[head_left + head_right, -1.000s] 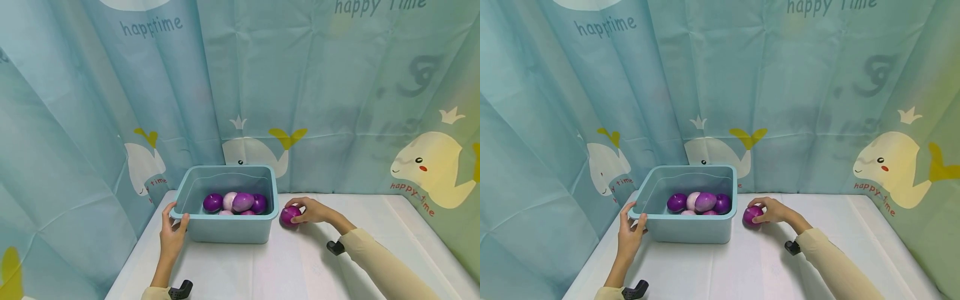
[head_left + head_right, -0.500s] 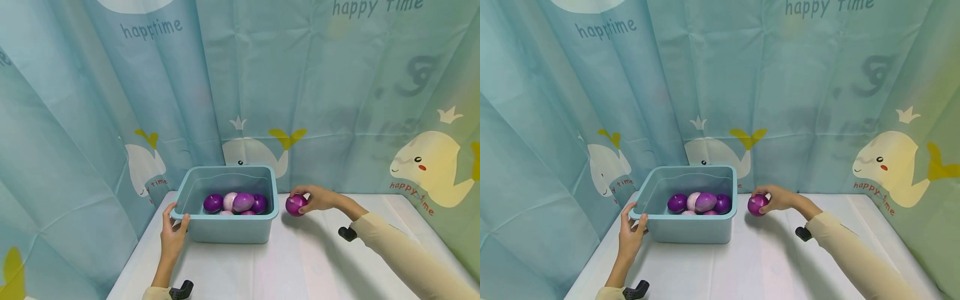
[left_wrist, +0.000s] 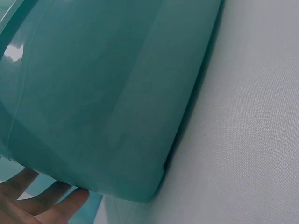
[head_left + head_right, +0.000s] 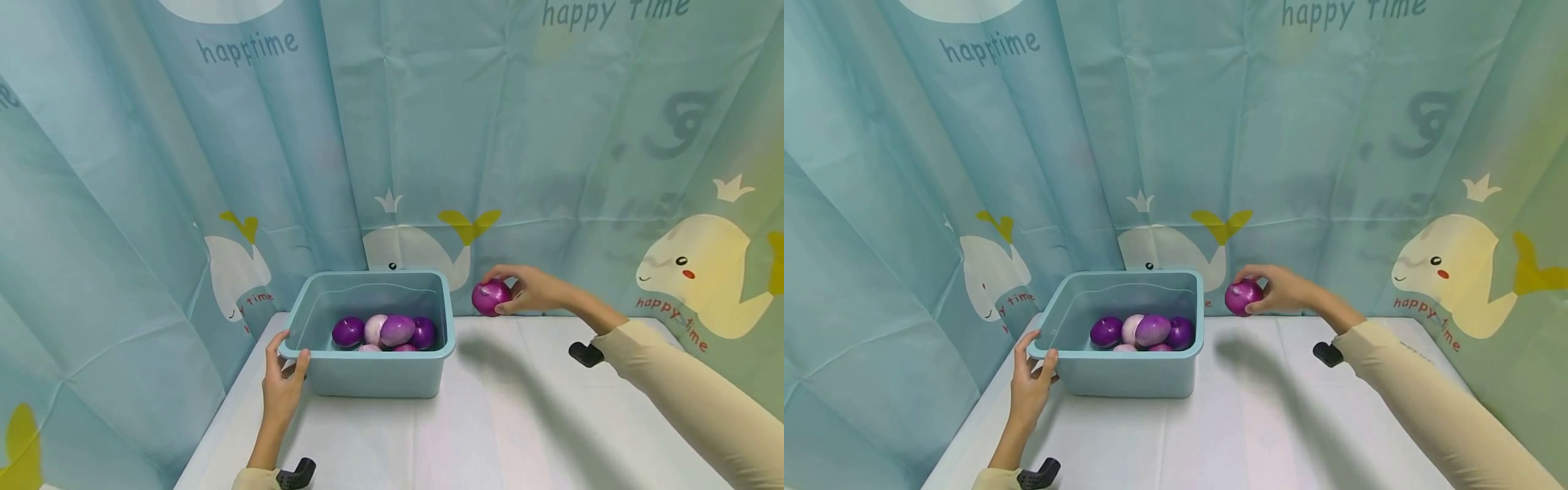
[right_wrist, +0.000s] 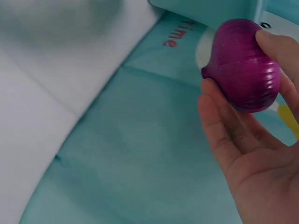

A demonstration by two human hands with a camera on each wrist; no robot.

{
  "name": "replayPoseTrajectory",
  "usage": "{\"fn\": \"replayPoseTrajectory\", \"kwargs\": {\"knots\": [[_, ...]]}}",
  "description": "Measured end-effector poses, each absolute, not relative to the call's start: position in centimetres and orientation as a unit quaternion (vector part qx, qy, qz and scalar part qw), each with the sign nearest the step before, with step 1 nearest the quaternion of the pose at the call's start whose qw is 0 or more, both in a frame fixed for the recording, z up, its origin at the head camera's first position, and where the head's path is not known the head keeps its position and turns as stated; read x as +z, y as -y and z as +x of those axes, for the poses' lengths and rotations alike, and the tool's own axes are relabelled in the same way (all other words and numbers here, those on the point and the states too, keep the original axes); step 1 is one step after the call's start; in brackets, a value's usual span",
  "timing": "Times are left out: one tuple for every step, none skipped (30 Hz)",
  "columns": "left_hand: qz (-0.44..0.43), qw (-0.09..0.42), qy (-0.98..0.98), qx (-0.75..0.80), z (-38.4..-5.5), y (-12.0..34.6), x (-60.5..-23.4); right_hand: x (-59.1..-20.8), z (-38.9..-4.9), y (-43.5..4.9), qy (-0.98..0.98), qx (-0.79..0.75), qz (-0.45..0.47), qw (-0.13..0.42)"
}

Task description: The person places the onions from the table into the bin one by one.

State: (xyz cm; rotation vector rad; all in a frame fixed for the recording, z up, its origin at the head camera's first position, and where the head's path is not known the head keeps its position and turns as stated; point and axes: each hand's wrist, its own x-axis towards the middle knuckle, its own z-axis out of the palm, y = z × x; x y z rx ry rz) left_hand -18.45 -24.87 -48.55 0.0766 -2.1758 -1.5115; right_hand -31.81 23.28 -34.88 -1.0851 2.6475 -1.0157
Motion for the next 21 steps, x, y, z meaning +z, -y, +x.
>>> {"fn": "replayPoseTrajectory", "kwargs": {"knots": [[0.028,0.243,0.797,-0.553,-18.4,24.9,-48.5,-34.5,-31.8,-23.3,-0.872,-0.332,-0.358,0.042],[0.029,0.244,0.797,-0.552,-18.4,24.9,-48.5,-34.3,-31.9,-23.3,-0.872,-0.333,-0.357,0.032],[0.029,0.244,0.798,-0.551,-18.4,24.8,-48.5,-34.0,-31.9,-23.3,-0.873,-0.336,-0.354,0.022],[0.029,0.245,0.798,-0.550,-18.4,24.8,-48.5,-33.7,-31.9,-23.3,-0.872,-0.340,-0.351,0.016],[0.029,0.245,0.798,-0.549,-18.4,24.8,-48.5,-33.4,-31.9,-23.3,-0.873,-0.343,-0.346,0.009],[0.030,0.245,0.798,-0.549,-18.4,24.8,-48.5,-33.2,-31.9,-23.2,-0.874,-0.345,-0.343,0.002],[0.030,0.245,0.799,-0.549,-18.3,24.8,-48.5,-33.0,-31.9,-23.2,-0.875,-0.345,-0.339,-0.006],[0.031,0.245,0.798,-0.549,-18.3,24.8,-48.5,-32.8,-31.9,-23.2,-0.876,-0.347,-0.334,-0.012],[0.031,0.245,0.798,-0.550,-18.3,24.9,-48.5,-32.6,-31.9,-23.2,-0.877,-0.348,-0.330,-0.017],[0.032,0.245,0.798,-0.549,-18.3,24.9,-48.5,-32.5,-31.9,-23.2,-0.878,-0.349,-0.326,-0.023],[0.032,0.245,0.798,-0.550,-18.3,24.9,-48.5,-32.4,-32.0,-23.2,-0.880,-0.349,-0.321,-0.028],[0.032,0.245,0.798,-0.550,-18.3,24.9,-48.5,-32.3,-32.0,-23.2,-0.880,-0.351,-0.319,-0.033],[0.032,0.244,0.798,-0.549,-18.3,24.9,-48.5,-32.2,-32.0,-23.2,-0.879,-0.352,-0.318,-0.038],[0.032,0.244,0.798,-0.550,-18.3,24.9,-48.5,-32.2,-32.1,-23.2,-0.879,-0.353,-0.316,-0.041],[0.032,0.244,0.799,-0.549,-18.3,24.9,-48.5,-32.1,-32.1,-23.2,-0.879,-0.353,-0.316,-0.046],[0.031,0.243,0.799,-0.549,-18.3,24.9,-48.4,-32.1,-32.1,-23.3,-0.879,-0.353,-0.316,-0.049],[0.032,0.243,0.799,-0.549,-18.3,24.9,-48.4,-32.1,-32.2,-23.3,-0.880,-0.352,-0.316,-0.052],[0.031,0.243,0.799,-0.549,-18.3,24.8,-48.4,-32.1,-32.2,-23.3,-0.880,-0.351,-0.317,-0.055],[0.031,0.242,0.799,-0.550,-18.3,24.8,-48.4,-32.1,-32.2,-23.3,-0.879,-0.351,-0.317,-0.057],[0.031,0.242,0.799,-0.550,-18.3,24.8,-48.4,-32.1,-32.2,-23.3,-0.879,-0.351,-0.317,-0.057],[0.030,0.241,0.799,-0.550,-18.3,24.8,-48.4,-32.1,-32.2,-23.3,-0.879,-0.352,-0.317,-0.057]]}}
